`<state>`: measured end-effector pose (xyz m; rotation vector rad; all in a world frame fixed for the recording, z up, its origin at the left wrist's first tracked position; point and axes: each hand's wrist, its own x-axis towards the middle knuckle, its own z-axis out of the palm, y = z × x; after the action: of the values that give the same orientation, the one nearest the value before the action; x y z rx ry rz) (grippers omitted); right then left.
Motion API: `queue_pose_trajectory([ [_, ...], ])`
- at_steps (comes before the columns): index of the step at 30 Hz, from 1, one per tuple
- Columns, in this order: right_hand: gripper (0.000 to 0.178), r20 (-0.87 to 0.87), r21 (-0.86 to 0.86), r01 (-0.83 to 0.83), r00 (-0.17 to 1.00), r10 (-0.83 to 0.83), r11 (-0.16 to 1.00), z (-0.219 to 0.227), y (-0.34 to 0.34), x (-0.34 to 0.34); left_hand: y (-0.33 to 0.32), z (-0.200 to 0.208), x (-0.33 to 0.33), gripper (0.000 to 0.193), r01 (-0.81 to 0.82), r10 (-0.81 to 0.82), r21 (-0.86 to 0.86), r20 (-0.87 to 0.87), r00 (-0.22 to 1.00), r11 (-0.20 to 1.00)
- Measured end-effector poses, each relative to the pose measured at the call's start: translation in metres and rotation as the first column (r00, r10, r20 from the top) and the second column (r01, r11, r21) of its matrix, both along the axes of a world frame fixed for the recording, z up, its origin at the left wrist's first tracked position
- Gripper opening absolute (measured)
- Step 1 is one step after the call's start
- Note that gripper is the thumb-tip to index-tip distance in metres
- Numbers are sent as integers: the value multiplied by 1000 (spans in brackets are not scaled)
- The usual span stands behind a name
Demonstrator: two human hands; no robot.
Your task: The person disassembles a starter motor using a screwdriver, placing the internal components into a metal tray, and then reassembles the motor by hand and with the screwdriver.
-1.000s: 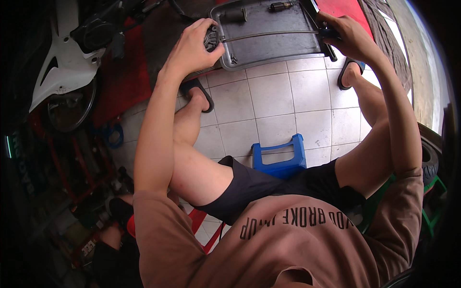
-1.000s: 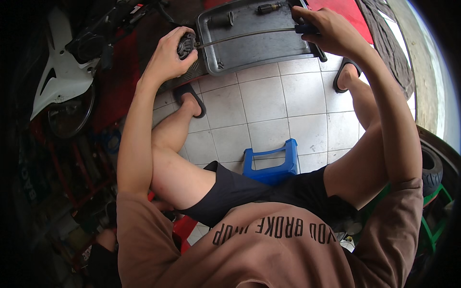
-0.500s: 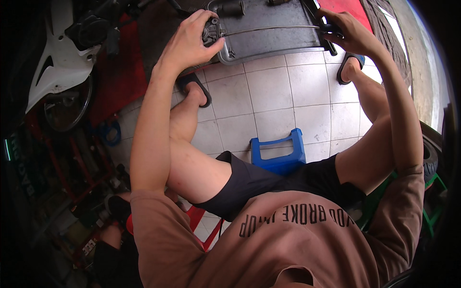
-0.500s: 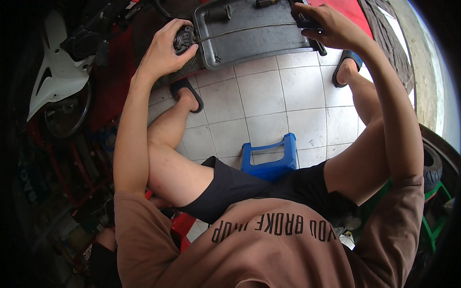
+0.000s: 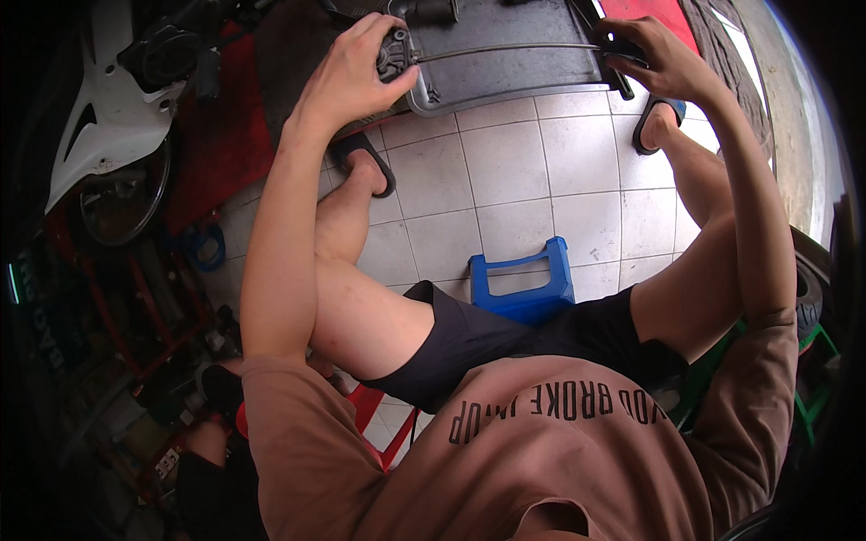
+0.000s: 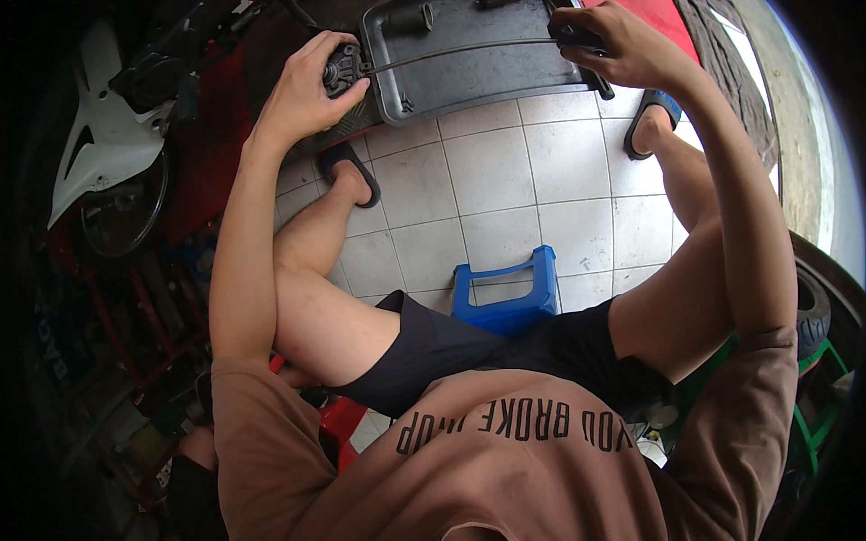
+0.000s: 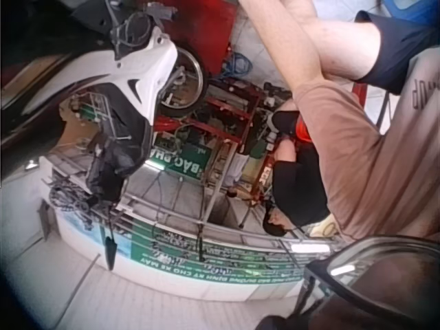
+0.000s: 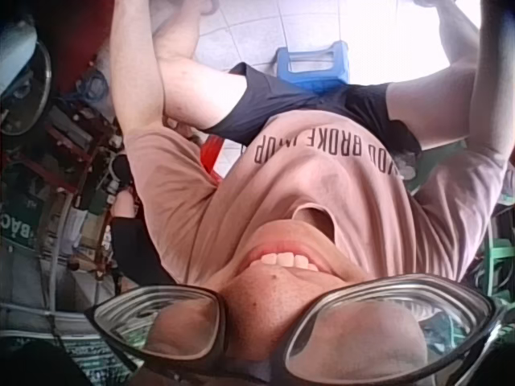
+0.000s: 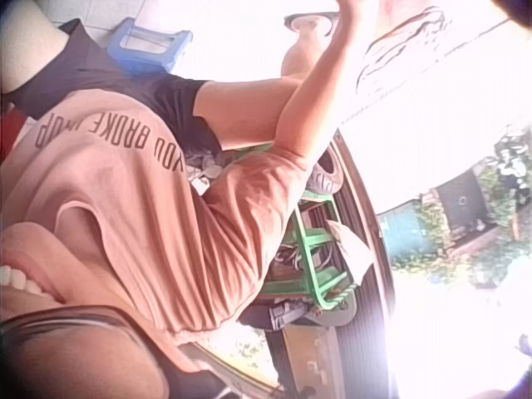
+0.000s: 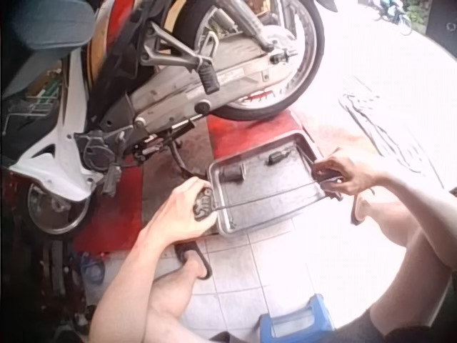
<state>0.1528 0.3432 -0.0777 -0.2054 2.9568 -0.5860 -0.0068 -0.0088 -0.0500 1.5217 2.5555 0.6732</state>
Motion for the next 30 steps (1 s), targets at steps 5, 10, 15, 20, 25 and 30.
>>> queue_pose_trajectory([
  [5, 50, -94, -21, -89, 992, 86, 996, -20, 19, 0, 5, -1, -1, 45, -3, 3, -2, 11, 1000, 1000],
  [10, 51, -78, 51, 9, 997, -5, 999, -10, -5, 2, 0, -7, 0, 46, -12, 13, 17, -24, 1000, 1000],
  [15, 52, 94, -18, -20, 995, 22, 1000, -12, -4, -6, 7, -15, 2, 47, -107, 113, -102, 55, 992, 989],
  [20, 30, 62, -156, 7, 998, 3, 988, -48, -10, -15, -3, -62, -5, 52, -138, 143, -87, 45, 989, 987],
  [25, 31, 134, -98, 48, 990, -34, 994, -58, -23, -14, 0, -83, -2, 50, -112, 134, -252, 73, 988, 961],
  [30, 26, 33, -36, -90, 995, 91, 995, -88, -23, -28, -11, -121, -6, 52, -123, 148, -327, 53, 988, 937],
])
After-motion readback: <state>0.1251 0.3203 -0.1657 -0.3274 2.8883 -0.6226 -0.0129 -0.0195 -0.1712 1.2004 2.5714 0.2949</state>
